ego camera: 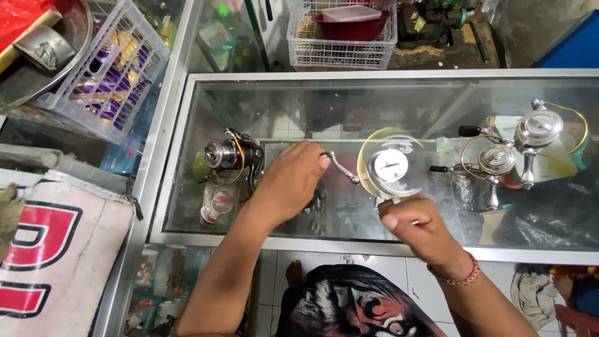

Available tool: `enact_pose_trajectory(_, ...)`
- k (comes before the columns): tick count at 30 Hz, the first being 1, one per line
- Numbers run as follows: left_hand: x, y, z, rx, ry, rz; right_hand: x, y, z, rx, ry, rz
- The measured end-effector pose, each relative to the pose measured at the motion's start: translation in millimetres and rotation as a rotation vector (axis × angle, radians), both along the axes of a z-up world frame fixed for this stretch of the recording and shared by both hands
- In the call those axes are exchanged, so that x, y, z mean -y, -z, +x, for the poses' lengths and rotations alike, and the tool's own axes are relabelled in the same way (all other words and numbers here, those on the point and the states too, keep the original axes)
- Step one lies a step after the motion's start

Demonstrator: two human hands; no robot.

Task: A person is seen disassembling, cleaning, and reassembling a fishing reel on a glass display counter in a fishing shop.

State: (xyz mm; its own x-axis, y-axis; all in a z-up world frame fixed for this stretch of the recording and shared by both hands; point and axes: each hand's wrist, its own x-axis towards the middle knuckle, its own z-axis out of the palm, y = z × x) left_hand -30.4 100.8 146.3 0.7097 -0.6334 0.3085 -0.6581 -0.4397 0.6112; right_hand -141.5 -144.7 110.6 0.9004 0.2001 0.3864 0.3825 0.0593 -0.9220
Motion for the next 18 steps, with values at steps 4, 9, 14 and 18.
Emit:
enact_pose_trajectory(4,10,11,-37,-0.164,0.183,0.063,13,9,9,0.007,0.016,0.092)
enact_pose_trajectory(9,3,-15,-20,-0.209,0.153,-0.207,10,13,-1,-0.020,-0.020,0.024)
enact_pose_trajectory(14,11,-6,-26,-0.055,0.104,0.352,6,11,4,-0.019,0.046,0.093)
enact_pose_trajectory(18,10,8,-25,-0.368,0.313,-0.194,15,32,6,-0.018,0.065,0.022)
